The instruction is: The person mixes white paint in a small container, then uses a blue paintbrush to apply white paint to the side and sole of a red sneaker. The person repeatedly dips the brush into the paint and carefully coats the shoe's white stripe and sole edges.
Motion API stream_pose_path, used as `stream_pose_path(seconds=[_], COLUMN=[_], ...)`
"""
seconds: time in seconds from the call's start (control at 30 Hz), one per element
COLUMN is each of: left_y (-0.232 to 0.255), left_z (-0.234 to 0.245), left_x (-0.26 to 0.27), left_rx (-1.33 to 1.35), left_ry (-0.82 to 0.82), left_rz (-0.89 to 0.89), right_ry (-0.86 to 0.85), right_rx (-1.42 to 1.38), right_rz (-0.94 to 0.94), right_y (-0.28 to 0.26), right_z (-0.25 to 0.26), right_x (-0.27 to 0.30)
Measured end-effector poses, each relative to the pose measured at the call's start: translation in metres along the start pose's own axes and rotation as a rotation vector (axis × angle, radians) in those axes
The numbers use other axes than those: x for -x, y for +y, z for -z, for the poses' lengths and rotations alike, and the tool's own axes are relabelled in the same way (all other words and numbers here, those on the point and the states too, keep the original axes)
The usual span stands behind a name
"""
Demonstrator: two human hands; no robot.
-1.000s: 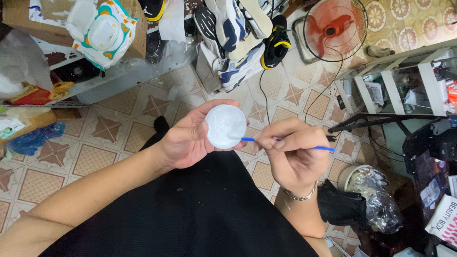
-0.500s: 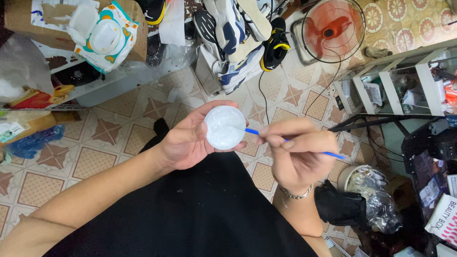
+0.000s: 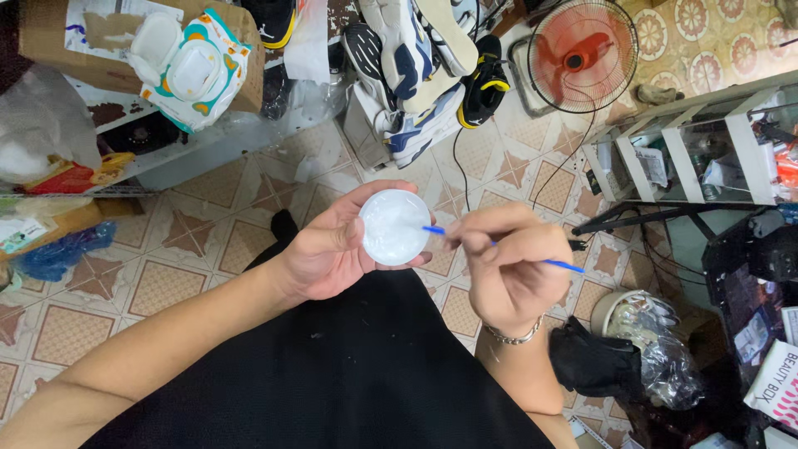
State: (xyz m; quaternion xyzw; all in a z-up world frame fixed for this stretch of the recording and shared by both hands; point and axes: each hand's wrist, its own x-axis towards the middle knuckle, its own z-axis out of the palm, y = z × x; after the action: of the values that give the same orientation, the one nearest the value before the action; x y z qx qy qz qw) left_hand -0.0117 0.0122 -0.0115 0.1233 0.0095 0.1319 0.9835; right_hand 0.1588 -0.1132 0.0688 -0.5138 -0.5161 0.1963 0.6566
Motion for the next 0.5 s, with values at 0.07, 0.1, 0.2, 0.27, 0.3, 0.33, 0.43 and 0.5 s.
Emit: stream_pose_path(seconds=[0.07,0.1,0.2,0.27,0.3,0.33,0.43,0.5], left_y=[0.001,0.001,0.003,0.006,0.008,0.009,0.015,0.017], left_z=[0.002,0.002,0.005,0.006,0.007,0.007,0.007,0.008], left_x=[0.001,0.002,0.004,0.005,0.005,0.006,0.008,0.008], left_rx=[-0.005,-0.006,0.001,-0.001,-0.002,-0.011,-0.012,0.02], left_ry=[-0.018,-0.025,0.005,-0.006,-0.012,-0.013,-0.008,0.007], left_rz=[-0.001,-0.001,0.003,-0.002,-0.004,0.0,0.009,0.008], right_ry=[-0.056,-0.084,-0.02,0.02,0.04,-0.019,-0.101,-0.03], right_rx=[-0.016,-0.024,0.041,-0.007,-0.031,-0.046,-0.034,0.051], right_rz=[0.002,0.001,-0.019,0.021,0.041,0.028,0.006,0.017], right_y=[0.0,0.0,0.0,0.002,0.003,0.003,0.003,0.004], right_z=[-0.003,-0.004,-0.004,-0.007,-0.008,-0.01,-0.015,-0.017], right_x=[0.0,0.001,0.001,-0.001,-0.001,-0.001,-0.003,-0.007])
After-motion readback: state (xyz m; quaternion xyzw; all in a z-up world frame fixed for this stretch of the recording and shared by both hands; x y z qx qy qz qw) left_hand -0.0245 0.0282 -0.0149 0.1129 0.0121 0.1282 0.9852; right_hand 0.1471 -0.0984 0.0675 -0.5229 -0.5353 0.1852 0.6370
